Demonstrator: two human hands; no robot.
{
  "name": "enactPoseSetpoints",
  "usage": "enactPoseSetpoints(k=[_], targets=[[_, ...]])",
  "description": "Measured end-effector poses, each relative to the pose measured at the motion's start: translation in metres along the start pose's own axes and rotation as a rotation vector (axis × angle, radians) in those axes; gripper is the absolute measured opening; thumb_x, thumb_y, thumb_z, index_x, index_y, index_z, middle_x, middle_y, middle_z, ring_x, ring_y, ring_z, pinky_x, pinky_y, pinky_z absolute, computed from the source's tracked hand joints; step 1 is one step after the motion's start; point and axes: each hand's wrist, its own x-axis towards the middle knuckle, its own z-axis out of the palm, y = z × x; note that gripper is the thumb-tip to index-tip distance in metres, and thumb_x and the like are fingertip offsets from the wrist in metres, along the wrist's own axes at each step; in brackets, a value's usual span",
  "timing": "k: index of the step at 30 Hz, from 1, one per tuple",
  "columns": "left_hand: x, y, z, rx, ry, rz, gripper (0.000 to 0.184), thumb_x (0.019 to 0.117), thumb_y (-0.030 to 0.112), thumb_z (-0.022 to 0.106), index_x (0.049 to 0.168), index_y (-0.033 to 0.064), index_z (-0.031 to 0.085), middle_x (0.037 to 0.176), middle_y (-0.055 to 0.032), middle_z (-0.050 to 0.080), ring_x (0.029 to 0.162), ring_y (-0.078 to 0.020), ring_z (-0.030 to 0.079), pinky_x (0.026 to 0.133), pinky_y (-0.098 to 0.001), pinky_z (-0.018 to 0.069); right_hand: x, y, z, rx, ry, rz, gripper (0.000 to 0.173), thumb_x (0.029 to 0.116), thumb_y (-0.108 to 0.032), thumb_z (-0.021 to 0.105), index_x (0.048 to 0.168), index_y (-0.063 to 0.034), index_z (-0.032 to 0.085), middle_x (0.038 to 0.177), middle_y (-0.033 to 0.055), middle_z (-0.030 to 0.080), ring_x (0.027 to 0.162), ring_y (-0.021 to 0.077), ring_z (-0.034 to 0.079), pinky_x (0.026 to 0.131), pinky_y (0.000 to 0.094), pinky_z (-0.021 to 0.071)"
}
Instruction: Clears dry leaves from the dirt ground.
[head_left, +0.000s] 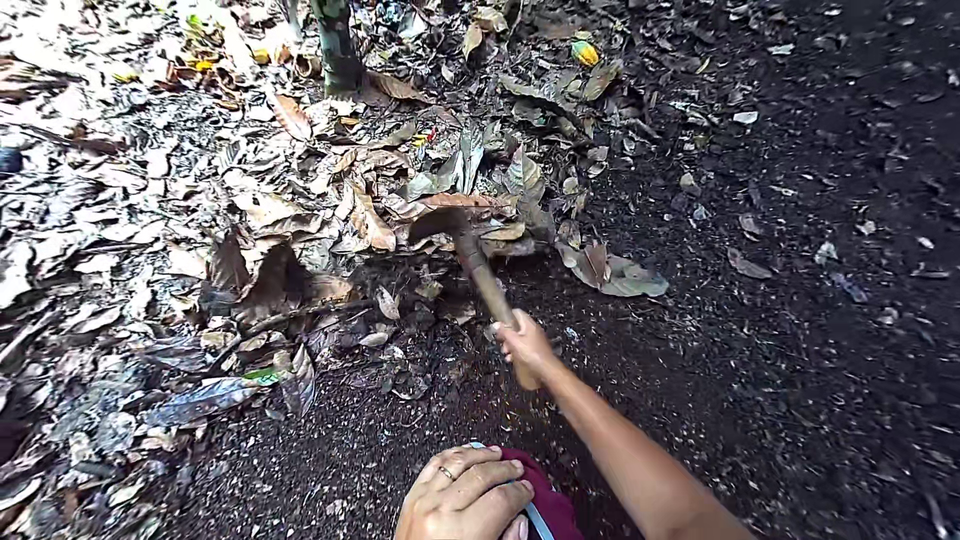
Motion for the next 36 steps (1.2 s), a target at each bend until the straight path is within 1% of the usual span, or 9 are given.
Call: enactPoseSetpoints(k=[7, 11, 16, 18, 22, 25, 28, 31, 36], targets=[[0.024, -0.04, -0.009, -0.072, 0.005, -0.119, 0.034, 0.1043, 0.019, 0.045, 0.102, 0.0057, 0.076, 0.11, -0.0088, 0.078, 0.119, -0.0207, 0.068, 0.11, -0.0378, 0.0481, 0.142, 0.0, -0.152, 0.568, 0.558, -0.047, 0.057, 0.1116, -0.025, 0.041, 0.161, -0.0175, 0.015, 0.095, 0.0076, 0.057, 0.065, 0.0136, 0.06, 0.06, 0.0311, 0.0561], [0.023, -0.054, -0.016, -0.079, 0.033, -0.18, 0.036, 0.1054, 0.019, 0.042, 0.103, 0.0043, 0.075, 0.11, -0.0106, 0.077, 0.118, -0.0214, 0.068, 0.11, -0.0382, 0.0479, 0.204, -0.02, -0.088, 0.937, 0.605, 0.089, 0.045, 0.1104, -0.032, 0.043, 0.15, -0.0165, 0.028, 0.093, 0.0065, 0.054, 0.07, 0.0161, 0.058, 0.066, 0.0364, 0.0542], [0.031, -0.063, -0.012, -0.094, 0.053, -0.196, 0.038, 0.1063, 0.02, 0.041, 0.103, 0.0044, 0.075, 0.111, -0.0098, 0.077, 0.119, -0.0205, 0.068, 0.11, -0.0382, 0.0493, 0.187, -0.06, 0.134, 0.723, 0.097, 0.162, 0.062, 0.1121, -0.031, 0.038, 0.161, -0.0284, 0.0, 0.085, 0.011, 0.055, 0.058, 0.0206, 0.06, 0.057, 0.041, 0.0573], [0.037, -0.064, -0.009, -0.086, 0.044, -0.193, 0.038, 0.1068, 0.021, 0.041, 0.103, 0.0044, 0.075, 0.112, -0.0095, 0.077, 0.119, -0.0201, 0.068, 0.11, -0.0379, 0.0495, 0.151, -0.081, 0.195, 0.511, -0.25, 0.166, 0.064, 0.111, -0.024, 0.044, 0.162, -0.0208, 0.006, 0.093, 0.0162, 0.059, 0.063, 0.0221, 0.062, 0.06, 0.0396, 0.0574], [0.048, -0.061, -0.003, -0.063, 0.013, -0.185, 0.038, 0.1066, 0.02, 0.041, 0.104, 0.0047, 0.075, 0.112, -0.0088, 0.077, 0.12, -0.0194, 0.068, 0.111, -0.0383, 0.0488, 0.065, -0.127, 0.268, -0.023, -0.87, -0.102, 0.066, 0.1027, -0.018, 0.059, 0.162, -0.0197, 0.029, 0.11, 0.0227, 0.066, 0.076, 0.0293, 0.066, 0.066, 0.0469, 0.0574], [0.046, -0.062, -0.005, -0.032, 0.011, -0.182, 0.039, 0.107, 0.02, 0.039, 0.104, 0.0052, 0.075, 0.113, -0.0083, 0.077, 0.12, -0.0189, 0.068, 0.111, -0.038, 0.0492, 0.031, -0.149, 0.266, -0.177, -1.013, -0.248, 0.073, 0.1049, -0.021, 0.056, 0.166, -0.0299, 0.017, 0.11, 0.0224, 0.065, 0.073, 0.0292, 0.064, 0.064, 0.0467, 0.0547], [0.044, -0.069, -0.008, -0.026, 0.021, -0.17, 0.041, 0.108, 0.022, 0.038, 0.105, 0.0056, 0.075, 0.114, -0.008, 0.077, 0.12, -0.0183, 0.068, 0.11, -0.0374, 0.0505, 0.045, -0.147, 0.203, -0.099, -0.769, -0.276, 0.067, 0.105, -0.017, 0.056, 0.164, -0.0246, 0.026, 0.125, 0.0261, 0.065, 0.091, 0.0375, 0.069, 0.078, 0.0559, 0.057], [0.043, -0.079, -0.011, -0.053, 0.027, -0.161, 0.04, 0.1085, 0.023, 0.038, 0.106, 0.0063, 0.074, 0.115, -0.0064, 0.076, 0.12, -0.0174, 0.068, 0.109, -0.0374, 0.0517, 0.085, -0.097, 0.104, 0.14, -0.335, -0.156, 0.063, 0.1053, -0.022, 0.056, 0.162, -0.0255, 0.029, 0.103, 0.0179, 0.066, 0.068, 0.0256, 0.063, 0.06, 0.0443, 0.0563], [0.038, -0.092, -0.02, -0.079, 0.056, -0.194, 0.041, 0.1085, 0.023, 0.037, 0.106, 0.0065, 0.074, 0.114, -0.006, 0.076, 0.119, -0.0167, 0.068, 0.108, -0.0376, 0.0525, 0.105, 0.01, -0.087, 0.514, 0.504, -0.063, 0.057, 0.1108, -0.024, 0.041, 0.161, -0.0142, 0.016, 0.094, 0.0094, 0.06, 0.064, 0.0161, 0.062, 0.058, 0.0351, 0.0576]])
